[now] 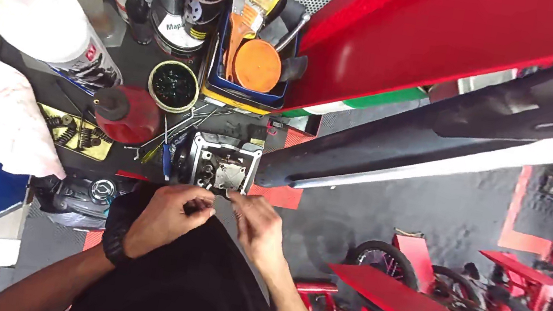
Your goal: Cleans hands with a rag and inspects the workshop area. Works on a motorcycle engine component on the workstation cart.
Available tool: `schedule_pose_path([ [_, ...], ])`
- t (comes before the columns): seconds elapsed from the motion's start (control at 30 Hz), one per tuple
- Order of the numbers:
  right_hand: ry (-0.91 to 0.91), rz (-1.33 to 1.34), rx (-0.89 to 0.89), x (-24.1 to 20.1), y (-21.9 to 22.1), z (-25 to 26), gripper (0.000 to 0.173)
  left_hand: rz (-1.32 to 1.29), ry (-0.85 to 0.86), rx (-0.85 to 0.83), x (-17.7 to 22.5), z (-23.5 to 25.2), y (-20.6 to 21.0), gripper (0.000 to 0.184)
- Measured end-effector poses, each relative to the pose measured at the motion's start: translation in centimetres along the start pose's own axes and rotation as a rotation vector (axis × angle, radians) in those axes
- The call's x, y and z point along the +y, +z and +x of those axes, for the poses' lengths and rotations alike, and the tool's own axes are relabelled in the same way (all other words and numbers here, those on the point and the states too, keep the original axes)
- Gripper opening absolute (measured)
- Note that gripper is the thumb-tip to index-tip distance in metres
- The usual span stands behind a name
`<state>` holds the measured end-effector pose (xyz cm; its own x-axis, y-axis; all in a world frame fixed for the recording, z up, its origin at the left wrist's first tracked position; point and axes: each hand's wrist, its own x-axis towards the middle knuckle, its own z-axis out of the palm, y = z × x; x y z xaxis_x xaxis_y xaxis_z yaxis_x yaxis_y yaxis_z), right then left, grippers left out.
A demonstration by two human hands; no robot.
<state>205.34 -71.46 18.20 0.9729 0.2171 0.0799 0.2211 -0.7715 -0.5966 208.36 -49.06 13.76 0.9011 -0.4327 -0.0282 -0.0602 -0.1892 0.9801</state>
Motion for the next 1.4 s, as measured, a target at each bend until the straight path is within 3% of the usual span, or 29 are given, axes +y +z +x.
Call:
schedule_pose_path([
  [0.13, 0.195, 0.286, 0.181, 3.5, 0.4, 0.7, 0.020, 0.161, -0.145, 0.068, -2.4, -1.0, -1.8, 0.025],
  [0.37, 0.165, 0.344, 0.417, 5.5, 3.8, 2.1, 0.014, 0.282, -0.329, 0.124, -5.2, -2.6, -4.4, 0.028],
  [0.67, -0.004, 0.034, 0.361, 5.8, 4.3, 1.9, 0.014, 0.262, -0.383, 0.135, -6.4, -3.2, -3.9, 0.028],
  [1.13, 0.066, -0.073, 0.211, 5.1, 3.4, 2.0, 0.022, 0.307, -0.466, 0.145, -7.4, -4.2, -5.4, 0.026],
  [1.3, 0.026, -0.109, 0.243, 4.6, 2.2, 2.6, 0.026, 0.533, -0.360, 0.362, -9.1, -3.6, -7.8, 0.025],
  [1.4, 0.008, 0.051, 0.277, 3.0, 1.0, 2.6, 0.025, 0.688, -0.240, 0.362, -10.8, -2.3, -9.2, 0.022],
])
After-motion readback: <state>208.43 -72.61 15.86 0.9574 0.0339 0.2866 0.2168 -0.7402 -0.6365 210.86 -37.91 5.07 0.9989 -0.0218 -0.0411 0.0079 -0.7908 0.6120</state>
